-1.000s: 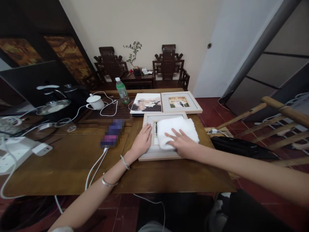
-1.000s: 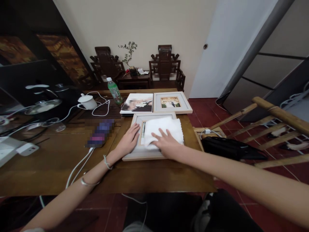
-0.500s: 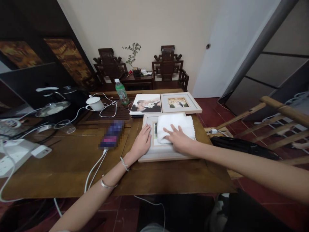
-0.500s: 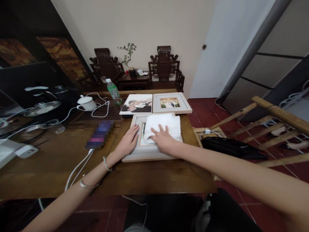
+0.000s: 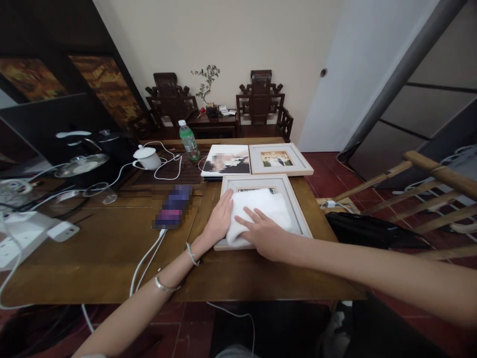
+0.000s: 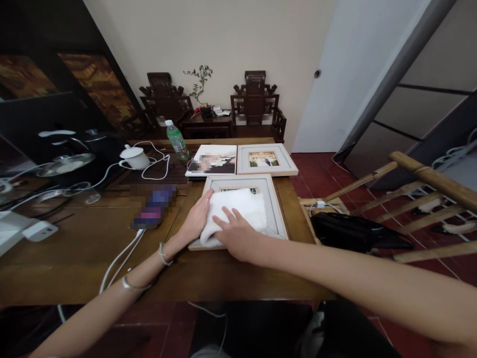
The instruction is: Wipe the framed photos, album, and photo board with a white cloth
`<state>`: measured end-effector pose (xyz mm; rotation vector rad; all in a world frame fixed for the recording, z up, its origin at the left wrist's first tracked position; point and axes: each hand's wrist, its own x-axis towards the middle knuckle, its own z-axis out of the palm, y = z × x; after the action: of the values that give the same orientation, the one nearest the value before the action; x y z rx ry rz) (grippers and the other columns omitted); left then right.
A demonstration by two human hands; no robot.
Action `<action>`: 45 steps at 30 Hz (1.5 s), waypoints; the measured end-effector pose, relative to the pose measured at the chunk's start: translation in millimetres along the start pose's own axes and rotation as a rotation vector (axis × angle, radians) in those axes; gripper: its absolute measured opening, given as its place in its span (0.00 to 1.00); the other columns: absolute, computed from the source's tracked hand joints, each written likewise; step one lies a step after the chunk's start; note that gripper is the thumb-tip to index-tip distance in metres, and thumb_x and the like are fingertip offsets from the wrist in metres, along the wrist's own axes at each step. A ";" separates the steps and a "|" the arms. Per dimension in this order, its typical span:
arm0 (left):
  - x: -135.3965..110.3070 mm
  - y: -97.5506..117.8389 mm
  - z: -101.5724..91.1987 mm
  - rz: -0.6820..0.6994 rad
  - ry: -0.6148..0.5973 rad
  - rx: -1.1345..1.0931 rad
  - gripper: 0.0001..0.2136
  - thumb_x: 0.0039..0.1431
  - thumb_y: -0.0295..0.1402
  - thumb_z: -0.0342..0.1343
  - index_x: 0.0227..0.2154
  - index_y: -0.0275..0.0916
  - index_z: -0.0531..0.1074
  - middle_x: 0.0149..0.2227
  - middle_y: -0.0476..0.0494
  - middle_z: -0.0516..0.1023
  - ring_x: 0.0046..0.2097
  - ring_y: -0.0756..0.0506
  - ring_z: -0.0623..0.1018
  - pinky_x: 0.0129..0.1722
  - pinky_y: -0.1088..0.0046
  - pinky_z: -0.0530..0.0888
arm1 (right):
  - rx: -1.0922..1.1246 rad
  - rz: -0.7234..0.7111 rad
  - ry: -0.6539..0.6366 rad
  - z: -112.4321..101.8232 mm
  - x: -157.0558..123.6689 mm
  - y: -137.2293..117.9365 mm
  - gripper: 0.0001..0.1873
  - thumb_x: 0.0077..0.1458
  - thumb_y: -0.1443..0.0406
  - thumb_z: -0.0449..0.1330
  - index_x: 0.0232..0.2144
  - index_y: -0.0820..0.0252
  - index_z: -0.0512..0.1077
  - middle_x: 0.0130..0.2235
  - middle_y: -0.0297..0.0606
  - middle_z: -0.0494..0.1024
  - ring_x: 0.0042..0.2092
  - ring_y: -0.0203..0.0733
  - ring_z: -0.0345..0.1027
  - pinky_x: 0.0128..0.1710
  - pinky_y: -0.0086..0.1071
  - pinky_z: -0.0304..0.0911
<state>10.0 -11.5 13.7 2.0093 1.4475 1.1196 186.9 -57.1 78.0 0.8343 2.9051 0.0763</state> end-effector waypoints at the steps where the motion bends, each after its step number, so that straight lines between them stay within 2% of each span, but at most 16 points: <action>1: -0.2 0.2 0.3 -0.014 0.012 -0.015 0.25 0.66 0.41 0.33 0.59 0.31 0.56 0.63 0.35 0.56 0.64 0.46 0.56 0.64 0.62 0.51 | -0.036 -0.006 0.015 3.5 9.0 5.9 0.21 0.48 0.71 0.58 0.47 0.63 0.72 0.63 0.48 0.54 0.63 0.64 0.40 0.59 0.52 0.44; 5: -2.0 0.1 1.0 0.004 -0.020 0.001 0.26 0.66 0.41 0.34 0.61 0.30 0.50 0.65 0.34 0.48 0.66 0.44 0.50 0.64 0.61 0.48 | -0.171 0.058 0.033 8.0 44.1 32.3 0.19 0.53 0.71 0.55 0.48 0.64 0.71 0.63 0.47 0.55 0.63 0.61 0.41 0.59 0.51 0.45; 9: -2.6 -2.3 0.5 0.051 -0.069 0.091 0.27 0.65 0.40 0.39 0.62 0.29 0.47 0.65 0.30 0.48 0.66 0.41 0.50 0.64 0.57 0.49 | -0.244 0.151 0.072 4.8 72.5 59.2 0.18 0.59 0.69 0.49 0.48 0.63 0.72 0.62 0.43 0.58 0.63 0.59 0.42 0.59 0.52 0.43; 13: -1.9 -9.6 1.1 0.113 -0.069 0.147 0.27 0.62 0.33 0.42 0.61 0.28 0.48 0.64 0.29 0.51 0.65 0.39 0.52 0.63 0.56 0.51 | -0.290 0.172 0.095 0.5 84.0 80.7 0.16 0.56 0.72 0.51 0.45 0.63 0.73 0.58 0.44 0.65 0.62 0.57 0.46 0.58 0.50 0.44; 17: -2.8 -15.8 1.7 0.149 -0.076 0.182 0.25 0.58 0.26 0.41 0.60 0.29 0.53 0.63 0.31 0.55 0.65 0.38 0.54 0.63 0.54 0.52 | -0.290 0.147 0.085 0.2 67.3 99.3 0.16 0.54 0.75 0.51 0.42 0.64 0.74 0.54 0.45 0.70 0.60 0.54 0.52 0.55 0.46 0.49; 21: -4.4 -16.5 0.8 0.156 -0.090 0.208 0.27 0.53 0.21 0.41 0.58 0.28 0.57 0.62 0.30 0.58 0.65 0.39 0.53 0.63 0.53 0.53 | -0.255 0.185 0.055 1.3 28.5 122.6 0.22 0.50 0.78 0.50 0.45 0.64 0.73 0.53 0.46 0.70 0.58 0.53 0.54 0.52 0.44 0.52; 26: -4.7 -17.5 1.5 0.170 -0.067 0.192 0.29 0.50 0.19 0.42 0.57 0.33 0.59 0.61 0.36 0.60 0.64 0.40 0.54 0.63 0.52 0.54 | -0.188 0.270 0.016 -1.4 -14.2 145.8 0.24 0.48 0.80 0.48 0.43 0.62 0.74 0.49 0.46 0.73 0.55 0.52 0.56 0.48 0.41 0.55; 30: -4.9 -18.6 2.7 0.161 -0.051 0.191 0.28 0.50 0.19 0.41 0.57 0.31 0.59 0.60 0.34 0.61 0.64 0.40 0.55 0.63 0.52 0.54 | -0.113 0.302 -0.015 -6.0 -34.9 132.1 0.25 0.45 0.80 0.48 0.41 0.62 0.75 0.44 0.48 0.74 0.50 0.51 0.61 0.41 0.39 0.57; 34: -5.2 -17.6 2.3 0.150 -0.051 0.208 0.27 0.51 0.19 0.41 0.56 0.29 0.59 0.60 0.32 0.60 0.64 0.40 0.55 0.63 0.54 0.54 | 0.020 0.311 -0.067 -15.2 -61.2 88.8 0.24 0.43 0.80 0.48 0.37 0.61 0.76 0.40 0.49 0.74 0.44 0.50 0.66 0.36 0.36 0.58; 37: -4.7 -15.9 0.9 0.159 -0.070 0.235 0.26 0.51 0.19 0.40 0.56 0.27 0.59 0.60 0.30 0.60 0.64 0.40 0.54 0.63 0.55 0.54 | 0.116 0.300 -0.118 -24.0 -81.3 55.6 0.24 0.42 0.80 0.49 0.38 0.60 0.76 0.40 0.48 0.74 0.46 0.50 0.66 0.38 0.36 0.59; 39: -4.4 -15.1 -0.2 0.164 -0.085 0.252 0.26 0.51 0.19 0.40 0.56 0.24 0.60 0.60 0.28 0.60 0.64 0.39 0.54 0.63 0.55 0.53 | 0.144 0.308 -0.141 -27.5 -87.8 43.0 0.23 0.42 0.80 0.50 0.37 0.60 0.76 0.40 0.48 0.74 0.46 0.50 0.66 0.40 0.36 0.59; 42: -4.2 -15.2 -1.4 0.178 -0.095 0.256 0.26 0.52 0.20 0.41 0.56 0.26 0.60 0.60 0.30 0.60 0.64 0.39 0.54 0.63 0.54 0.53 | 0.131 0.350 -0.159 -25.5 -82.3 46.7 0.22 0.42 0.79 0.50 0.37 0.60 0.76 0.39 0.49 0.74 0.41 0.49 0.69 0.37 0.36 0.60; 45: -4.2 -17.0 -1.7 0.191 -0.094 0.249 0.26 0.52 0.20 0.41 0.56 0.30 0.60 0.60 0.34 0.61 0.65 0.40 0.54 0.63 0.54 0.54 | 0.057 0.389 -0.108 -17.4 -63.4 73.6 0.25 0.43 0.77 0.50 0.42 0.58 0.75 0.42 0.50 0.73 0.36 0.46 0.70 0.34 0.36 0.60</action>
<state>-1.8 -9.3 0.8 2.3816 1.4308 0.9400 276.8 -28.7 107.5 1.3569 2.6175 -0.0178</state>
